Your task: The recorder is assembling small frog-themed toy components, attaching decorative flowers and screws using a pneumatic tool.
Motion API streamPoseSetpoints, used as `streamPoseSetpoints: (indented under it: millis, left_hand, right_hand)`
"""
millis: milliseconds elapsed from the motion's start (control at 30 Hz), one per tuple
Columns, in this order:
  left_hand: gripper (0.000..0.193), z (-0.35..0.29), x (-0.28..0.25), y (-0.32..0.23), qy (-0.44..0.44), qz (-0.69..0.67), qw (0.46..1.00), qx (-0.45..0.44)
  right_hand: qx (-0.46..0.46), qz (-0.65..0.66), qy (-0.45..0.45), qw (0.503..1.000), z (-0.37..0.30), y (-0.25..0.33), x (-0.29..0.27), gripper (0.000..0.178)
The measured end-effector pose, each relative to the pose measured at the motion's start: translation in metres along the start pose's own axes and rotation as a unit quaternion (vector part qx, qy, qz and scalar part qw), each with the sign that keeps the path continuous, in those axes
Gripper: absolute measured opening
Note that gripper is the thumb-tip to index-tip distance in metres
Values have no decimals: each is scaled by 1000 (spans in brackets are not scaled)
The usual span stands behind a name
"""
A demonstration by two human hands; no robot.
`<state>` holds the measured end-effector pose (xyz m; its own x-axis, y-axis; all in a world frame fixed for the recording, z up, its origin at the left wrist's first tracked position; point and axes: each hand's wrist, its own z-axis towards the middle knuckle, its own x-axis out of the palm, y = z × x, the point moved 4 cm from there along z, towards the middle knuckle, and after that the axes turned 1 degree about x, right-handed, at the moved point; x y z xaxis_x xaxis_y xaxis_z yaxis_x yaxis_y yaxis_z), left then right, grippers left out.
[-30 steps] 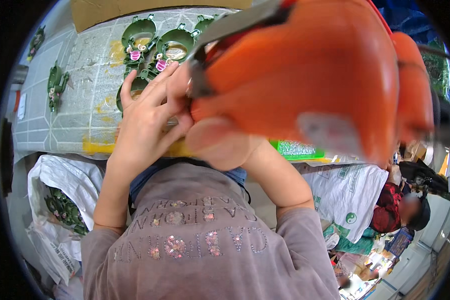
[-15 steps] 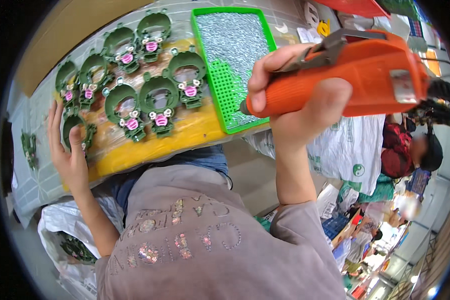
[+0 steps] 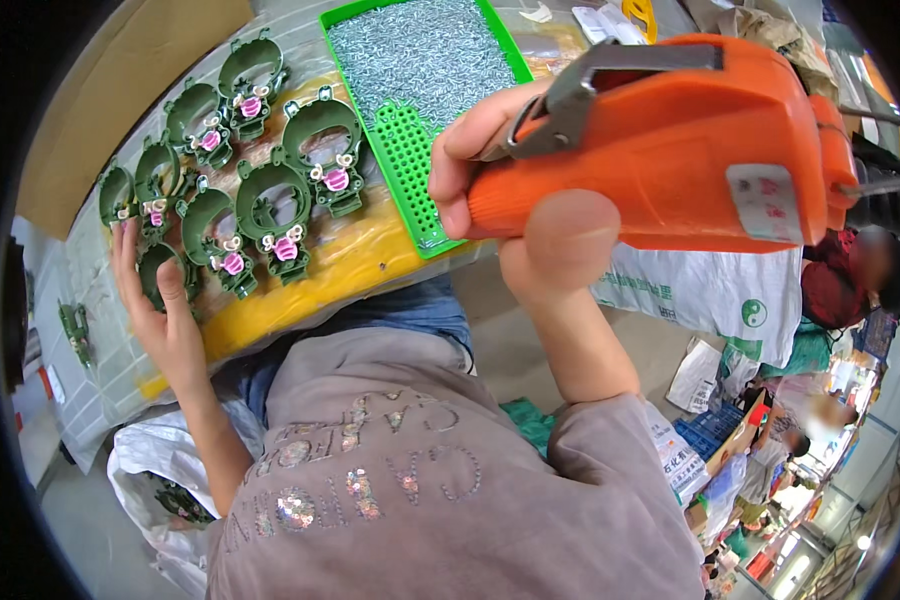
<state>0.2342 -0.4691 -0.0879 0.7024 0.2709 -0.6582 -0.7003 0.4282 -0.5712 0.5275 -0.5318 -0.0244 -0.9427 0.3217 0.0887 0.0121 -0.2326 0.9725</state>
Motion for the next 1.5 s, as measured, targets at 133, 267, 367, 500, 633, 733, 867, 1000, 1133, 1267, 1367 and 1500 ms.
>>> streamPoseSetpoints:
  millis: [133, 267, 367, 500, 633, 733, 867, 1000, 1133, 1267, 1367, 1500]
  left_hand:
    - [47, 6, -12, -18, -80, -4, 997, 25]
    - [41, 15, -8, -52, -37, -132, 986, 94]
    - [48, 20, 18, -93, 107, -174, 963, 177]
    - [64, 20, 62, -126, 221, -269, 919, 184]
    - [58, 20, 80, -133, 237, -300, 910, 163]
    - [38, 23, 84, -131, 237, -303, 908, 166]
    - [10, 24, 86, -126, 224, -297, 917, 146]
    - [9, 25, 81, -119, 214, -271, 928, 141]
    - [8, 28, 74, -117, 209, -253, 933, 146]
    - [8, 28, 67, -110, 186, -242, 940, 153]
    - [7, 28, 62, -106, 174, -234, 944, 152]
    - [10, 28, 54, -100, 181, -226, 946, 148]
  right_hand:
    - [-24, -21, 6, 999, 4, 2, 0, 87]
    - [-146, 151, 126, 969, 14, 13, -8, 89]
    - [-120, 176, 218, 952, 24, 34, -12, 88]
    - [-121, 166, 272, 940, 28, 58, -11, 88]
    - [-121, 166, 270, 941, 25, 62, -18, 82]
    - [-118, 170, 262, 943, 24, 59, -22, 77]
    - [-114, 181, 251, 944, 21, 55, -23, 71]
    - [-110, 190, 248, 944, 19, 50, -9, 65]
    - [-106, 194, 250, 943, 30, 45, -3, 59]
    - [-101, 196, 256, 941, 29, 43, 15, 53]
    - [-97, 196, 265, 939, 31, 44, 25, 49]
    - [-94, 193, 278, 936, 29, 53, 29, 43]
